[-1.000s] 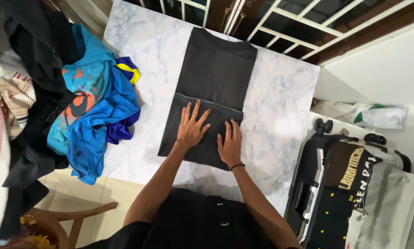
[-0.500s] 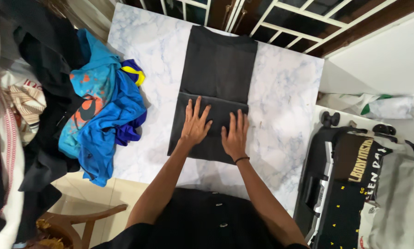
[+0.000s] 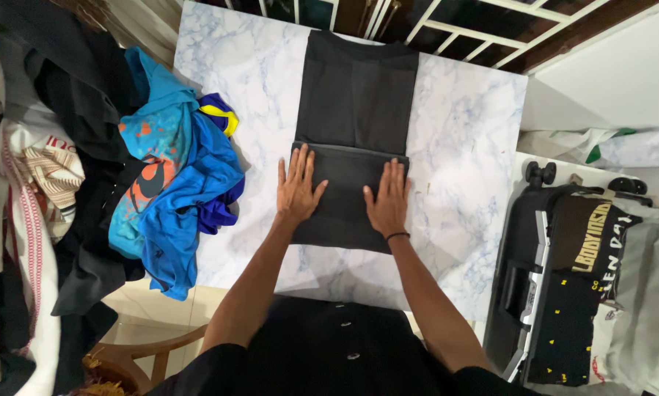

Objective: The person folds a black t-shirt by hand on a table and places it into a suitcase.

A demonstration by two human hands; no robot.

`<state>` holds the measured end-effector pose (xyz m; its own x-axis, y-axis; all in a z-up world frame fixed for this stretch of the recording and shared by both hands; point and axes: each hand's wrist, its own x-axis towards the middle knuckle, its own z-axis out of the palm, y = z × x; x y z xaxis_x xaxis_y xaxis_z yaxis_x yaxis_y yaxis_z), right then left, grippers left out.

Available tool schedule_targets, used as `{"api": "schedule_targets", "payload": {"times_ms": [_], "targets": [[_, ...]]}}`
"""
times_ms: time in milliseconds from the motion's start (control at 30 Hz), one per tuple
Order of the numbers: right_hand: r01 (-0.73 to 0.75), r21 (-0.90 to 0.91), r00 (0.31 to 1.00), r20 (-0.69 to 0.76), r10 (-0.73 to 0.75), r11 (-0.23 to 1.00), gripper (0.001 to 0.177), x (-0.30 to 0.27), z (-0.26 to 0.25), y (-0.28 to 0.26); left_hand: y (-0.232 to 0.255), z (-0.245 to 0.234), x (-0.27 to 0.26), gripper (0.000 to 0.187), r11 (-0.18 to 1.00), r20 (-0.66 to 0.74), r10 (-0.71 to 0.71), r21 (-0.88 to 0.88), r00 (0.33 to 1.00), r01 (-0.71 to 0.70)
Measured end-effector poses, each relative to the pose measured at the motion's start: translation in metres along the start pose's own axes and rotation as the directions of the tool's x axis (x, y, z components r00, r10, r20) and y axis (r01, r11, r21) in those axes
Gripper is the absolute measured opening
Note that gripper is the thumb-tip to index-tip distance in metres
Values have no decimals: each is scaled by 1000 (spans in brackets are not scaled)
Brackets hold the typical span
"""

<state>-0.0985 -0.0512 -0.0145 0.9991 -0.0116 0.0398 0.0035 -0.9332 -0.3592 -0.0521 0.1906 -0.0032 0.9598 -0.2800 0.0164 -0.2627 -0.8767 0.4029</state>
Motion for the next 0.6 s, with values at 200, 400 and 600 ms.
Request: {"api": "schedule_targets", "payload": {"times_ms": [200,400,600], "targets": [[-83,-17,996,30,83,996,77,-2,1,2,0,-1,3,81,999,30,-38,-21,999,39],[13,53,995,-104,-7,998,65,-18,-11,-40,21,-3,-17,70,989,-62,44,-139,997,-52],[171,223,985,-40,-167,960,60,-67,9,-71,54,19,-73,65,983,129,177,-63,976,-170]]}}
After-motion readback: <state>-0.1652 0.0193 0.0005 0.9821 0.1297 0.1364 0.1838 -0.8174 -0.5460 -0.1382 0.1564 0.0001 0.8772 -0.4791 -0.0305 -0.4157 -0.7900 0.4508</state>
